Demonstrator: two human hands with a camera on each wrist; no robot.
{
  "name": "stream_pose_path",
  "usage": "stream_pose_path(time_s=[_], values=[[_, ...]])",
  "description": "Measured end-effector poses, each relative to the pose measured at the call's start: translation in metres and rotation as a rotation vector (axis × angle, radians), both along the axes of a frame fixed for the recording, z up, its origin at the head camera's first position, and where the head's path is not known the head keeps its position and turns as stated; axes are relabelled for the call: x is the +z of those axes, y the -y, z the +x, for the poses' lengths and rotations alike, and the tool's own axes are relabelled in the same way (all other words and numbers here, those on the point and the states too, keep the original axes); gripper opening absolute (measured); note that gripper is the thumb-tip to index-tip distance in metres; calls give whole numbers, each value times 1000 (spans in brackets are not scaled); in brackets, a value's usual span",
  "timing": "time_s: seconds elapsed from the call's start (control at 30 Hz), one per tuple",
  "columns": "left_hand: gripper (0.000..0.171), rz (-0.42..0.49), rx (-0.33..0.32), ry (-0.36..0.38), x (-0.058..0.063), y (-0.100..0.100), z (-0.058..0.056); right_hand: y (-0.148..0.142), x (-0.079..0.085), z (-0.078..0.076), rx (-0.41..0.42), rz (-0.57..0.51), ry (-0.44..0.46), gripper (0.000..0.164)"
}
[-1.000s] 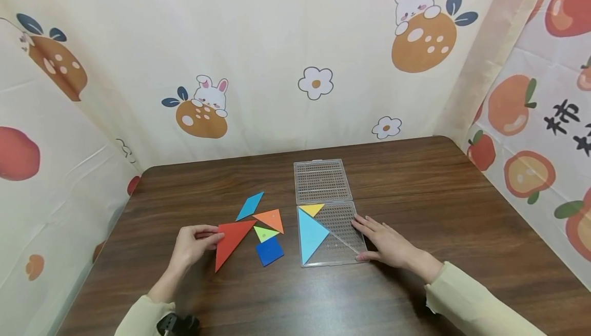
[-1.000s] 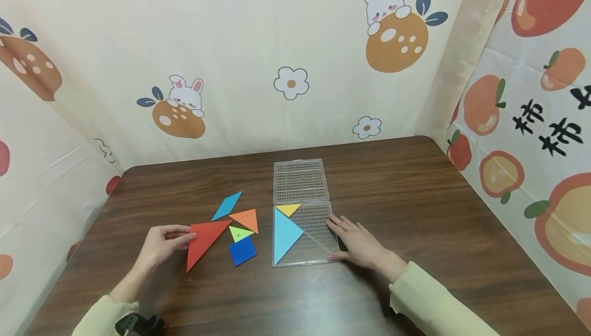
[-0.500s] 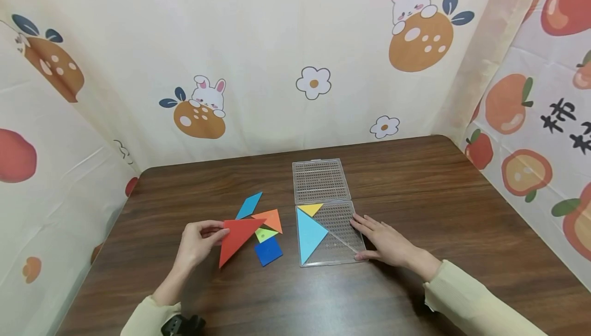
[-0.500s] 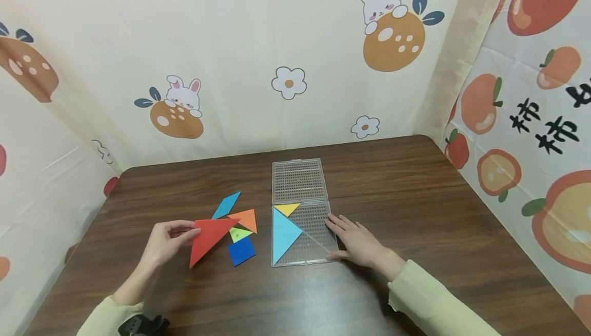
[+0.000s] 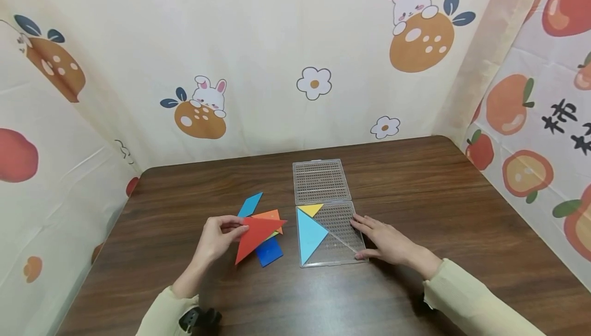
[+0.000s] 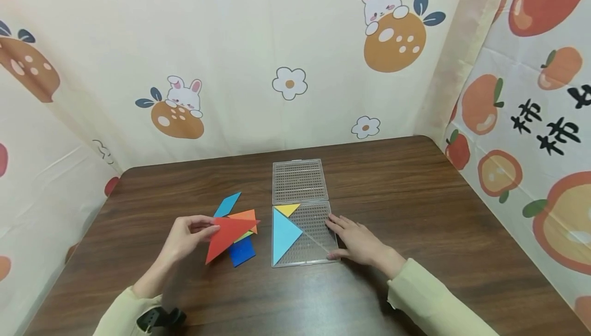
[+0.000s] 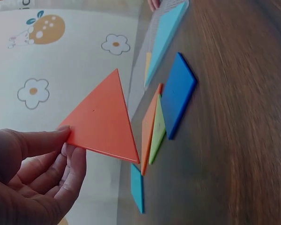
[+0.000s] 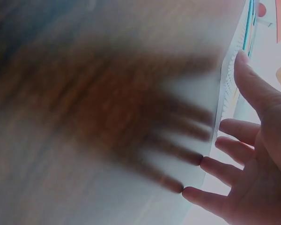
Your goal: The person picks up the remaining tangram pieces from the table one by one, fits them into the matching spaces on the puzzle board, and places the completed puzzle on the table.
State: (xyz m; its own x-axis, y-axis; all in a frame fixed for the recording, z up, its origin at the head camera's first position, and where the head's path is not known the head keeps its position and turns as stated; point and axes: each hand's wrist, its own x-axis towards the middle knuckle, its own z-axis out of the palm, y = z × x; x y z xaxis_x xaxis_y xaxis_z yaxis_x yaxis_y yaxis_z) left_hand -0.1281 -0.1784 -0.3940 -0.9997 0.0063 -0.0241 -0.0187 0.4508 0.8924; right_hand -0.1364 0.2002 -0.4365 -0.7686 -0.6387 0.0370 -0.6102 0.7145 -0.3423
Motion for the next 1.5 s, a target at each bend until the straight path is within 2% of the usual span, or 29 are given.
stream_pose_path(time_s=[0.43, 0.77, 1.2, 1.5], values=[[18, 43, -87, 0, 5, -26, -8, -10, 6, -9, -32, 0, -9, 67], [14, 41, -146, -20, 6, -50, -14, -14, 5, -15, -34, 21, 44, 68], [12, 24, -287, -29, 3, -88, -22, -11, 0, -18, -14, 25, 27, 70], [10, -4, -339, -8, -4, -105, -28, -10, 0, -18, -11, 33, 15, 71]])
